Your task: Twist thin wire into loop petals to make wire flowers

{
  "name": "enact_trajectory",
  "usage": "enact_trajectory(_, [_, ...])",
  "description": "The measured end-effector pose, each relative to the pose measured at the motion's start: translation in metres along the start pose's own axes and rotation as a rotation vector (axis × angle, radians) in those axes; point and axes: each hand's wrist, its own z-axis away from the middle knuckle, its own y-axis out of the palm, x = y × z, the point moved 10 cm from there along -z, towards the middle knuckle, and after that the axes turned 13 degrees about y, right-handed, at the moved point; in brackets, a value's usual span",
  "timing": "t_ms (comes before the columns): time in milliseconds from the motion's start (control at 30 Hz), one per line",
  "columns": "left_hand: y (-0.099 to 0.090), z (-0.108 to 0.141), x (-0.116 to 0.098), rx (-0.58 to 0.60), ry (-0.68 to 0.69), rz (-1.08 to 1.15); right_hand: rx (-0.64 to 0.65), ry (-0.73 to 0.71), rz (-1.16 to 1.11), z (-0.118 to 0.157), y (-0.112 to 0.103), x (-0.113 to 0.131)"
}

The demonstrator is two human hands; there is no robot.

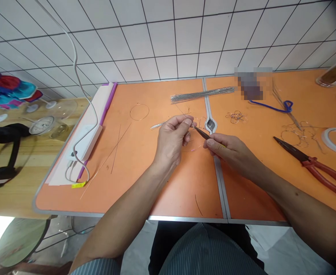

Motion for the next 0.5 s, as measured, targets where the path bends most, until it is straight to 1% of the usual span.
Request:
enact_trajectory(333, [0.0011, -0.0010, -0.0016, 0.015, 0.022, 0.017, 0.009, 0.023, -0.034, 0.0019, 0.0004, 0.0021])
enact_trajectory(500, [-0.0001, -0.0014, -0.0004, 0.010, 0.021, -0.007, -0.019, -0.001, -0.012, 0.0026, -0.0009, 0.0038])
